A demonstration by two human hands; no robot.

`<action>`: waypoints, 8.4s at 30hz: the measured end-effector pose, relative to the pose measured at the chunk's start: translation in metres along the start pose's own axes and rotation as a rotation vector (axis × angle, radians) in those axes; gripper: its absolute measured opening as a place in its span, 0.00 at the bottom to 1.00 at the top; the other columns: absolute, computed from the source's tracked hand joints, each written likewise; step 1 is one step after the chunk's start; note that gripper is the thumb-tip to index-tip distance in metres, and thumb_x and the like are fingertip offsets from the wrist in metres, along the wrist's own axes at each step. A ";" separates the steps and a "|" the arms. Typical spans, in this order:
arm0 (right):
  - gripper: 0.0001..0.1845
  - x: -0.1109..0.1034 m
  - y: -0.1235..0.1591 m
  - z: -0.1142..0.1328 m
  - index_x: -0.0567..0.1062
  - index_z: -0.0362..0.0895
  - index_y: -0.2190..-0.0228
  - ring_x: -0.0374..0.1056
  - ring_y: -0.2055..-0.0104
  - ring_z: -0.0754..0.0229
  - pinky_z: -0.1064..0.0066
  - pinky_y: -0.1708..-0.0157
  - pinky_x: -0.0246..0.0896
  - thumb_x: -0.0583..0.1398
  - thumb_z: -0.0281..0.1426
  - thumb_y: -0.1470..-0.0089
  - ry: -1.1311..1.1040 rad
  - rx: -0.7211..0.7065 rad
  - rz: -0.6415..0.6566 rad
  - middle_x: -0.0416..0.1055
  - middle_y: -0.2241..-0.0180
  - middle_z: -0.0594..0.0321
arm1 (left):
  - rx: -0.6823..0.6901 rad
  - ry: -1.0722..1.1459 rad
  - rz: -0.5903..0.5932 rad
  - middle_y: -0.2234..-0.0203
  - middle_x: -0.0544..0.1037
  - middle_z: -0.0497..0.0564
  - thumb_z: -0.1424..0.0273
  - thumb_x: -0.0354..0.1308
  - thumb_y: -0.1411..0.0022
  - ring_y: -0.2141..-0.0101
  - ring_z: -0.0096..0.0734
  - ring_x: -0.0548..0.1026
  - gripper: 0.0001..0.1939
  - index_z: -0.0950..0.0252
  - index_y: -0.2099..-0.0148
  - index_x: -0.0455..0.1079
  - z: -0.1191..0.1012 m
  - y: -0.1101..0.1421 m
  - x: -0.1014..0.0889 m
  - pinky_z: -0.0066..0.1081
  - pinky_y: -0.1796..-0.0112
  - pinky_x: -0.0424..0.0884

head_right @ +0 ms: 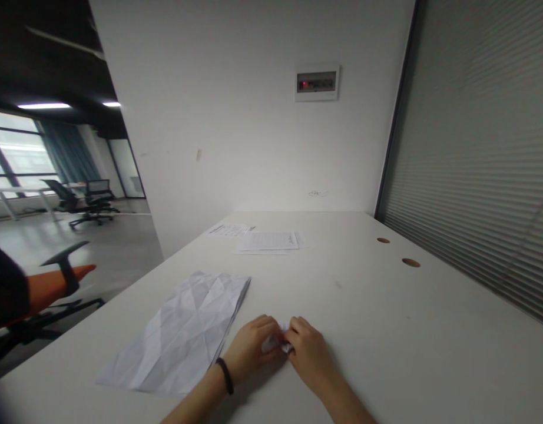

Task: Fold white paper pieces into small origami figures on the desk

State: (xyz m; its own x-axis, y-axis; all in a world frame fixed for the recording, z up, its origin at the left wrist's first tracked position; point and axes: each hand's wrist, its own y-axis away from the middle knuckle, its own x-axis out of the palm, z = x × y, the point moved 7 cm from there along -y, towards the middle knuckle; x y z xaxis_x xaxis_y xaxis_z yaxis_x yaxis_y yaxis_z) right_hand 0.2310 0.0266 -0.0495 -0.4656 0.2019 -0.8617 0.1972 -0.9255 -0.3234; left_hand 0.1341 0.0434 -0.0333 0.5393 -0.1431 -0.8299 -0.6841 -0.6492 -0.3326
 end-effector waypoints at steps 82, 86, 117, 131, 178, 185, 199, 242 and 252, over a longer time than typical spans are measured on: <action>0.05 -0.013 -0.003 -0.030 0.71 0.43 0.77 0.63 0.74 0.64 0.75 0.73 0.56 0.56 0.30 0.53 -0.384 0.120 -0.108 0.68 0.77 0.66 | -0.262 0.011 -0.095 0.77 0.73 0.47 0.72 0.49 0.44 0.75 0.26 0.68 0.08 0.65 0.71 0.68 0.033 0.001 -0.004 0.23 0.73 0.60; 0.06 -0.017 -0.002 -0.050 0.70 0.43 0.80 0.63 0.76 0.64 0.76 0.75 0.56 0.57 0.30 0.55 -0.376 0.172 -0.118 0.68 0.79 0.66 | -0.373 0.081 -0.148 0.76 0.74 0.48 0.73 0.49 0.44 0.74 0.27 0.70 0.07 0.66 0.70 0.68 0.052 0.005 -0.015 0.23 0.72 0.62; 0.08 -0.087 0.016 -0.111 0.68 0.43 0.76 0.64 0.74 0.60 0.69 0.71 0.60 0.52 0.33 0.53 -0.039 0.256 -0.557 0.68 0.74 0.59 | -0.288 -0.213 -0.194 0.67 0.73 0.49 0.71 0.48 0.42 0.64 0.32 0.69 0.09 0.61 0.61 0.68 0.054 0.013 -0.048 0.30 0.62 0.64; 0.06 -0.084 0.039 -0.176 0.69 0.44 0.77 0.65 0.74 0.58 0.69 0.72 0.58 0.52 0.30 0.57 0.236 0.539 -0.497 0.69 0.76 0.59 | -0.665 -0.545 0.032 0.50 0.64 0.55 0.65 0.48 0.44 0.50 0.42 0.59 0.23 0.62 0.46 0.56 0.084 0.029 -0.050 0.45 0.53 0.54; 0.09 -0.014 0.004 -0.058 0.72 0.43 0.70 0.65 0.63 0.60 0.68 0.58 0.61 0.54 0.25 0.55 -0.346 0.124 -0.154 0.68 0.67 0.59 | -0.747 -0.488 0.142 0.62 0.72 0.63 0.71 0.45 0.43 0.61 0.40 0.71 0.13 0.71 0.57 0.65 0.091 0.039 -0.065 0.35 0.62 0.64; 0.08 -0.013 0.004 -0.060 0.72 0.43 0.70 0.65 0.63 0.60 0.68 0.58 0.61 0.54 0.26 0.55 -0.358 0.127 -0.155 0.67 0.67 0.59 | -0.774 -0.553 0.079 0.69 0.75 0.61 0.73 0.44 0.44 0.66 0.40 0.73 0.13 0.69 0.68 0.70 0.092 0.039 -0.081 0.31 0.67 0.64; 0.37 0.008 0.001 -0.049 0.45 0.46 0.45 0.67 0.69 0.58 0.68 0.75 0.60 0.53 0.45 0.52 -1.102 0.268 -0.133 0.70 0.64 0.56 | -0.315 -0.104 -0.226 0.77 0.72 0.47 0.77 0.48 0.49 0.74 0.26 0.70 0.07 0.65 0.75 0.66 0.001 0.016 -0.055 0.23 0.71 0.63; 0.30 0.012 0.004 -0.083 0.60 0.43 0.48 0.41 0.40 0.46 0.53 0.45 0.40 0.53 0.42 0.52 0.147 0.297 -0.024 0.51 0.43 0.50 | -0.431 -0.043 -0.144 0.52 0.65 0.57 0.76 0.51 0.52 0.50 0.39 0.61 0.28 0.68 0.46 0.57 0.076 0.016 -0.012 0.37 0.50 0.57; 0.32 -0.001 0.003 -0.098 0.58 0.43 0.49 0.54 0.45 0.55 0.61 0.47 0.50 0.52 0.28 0.60 -0.329 0.345 -0.288 0.57 0.47 0.54 | -0.540 0.176 -0.291 0.66 0.70 0.49 0.83 0.46 0.56 0.67 0.27 0.70 0.36 0.65 0.41 0.49 0.093 0.020 -0.017 0.27 0.63 0.66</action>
State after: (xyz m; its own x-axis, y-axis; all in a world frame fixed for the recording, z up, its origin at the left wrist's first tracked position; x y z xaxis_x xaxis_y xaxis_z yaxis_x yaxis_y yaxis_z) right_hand 0.3166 0.0550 -0.0880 -0.7147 0.4030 -0.5717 -0.2464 -0.9100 -0.3335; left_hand 0.0659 0.1021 -0.0673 0.7694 0.0051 -0.6387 -0.1783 -0.9585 -0.2225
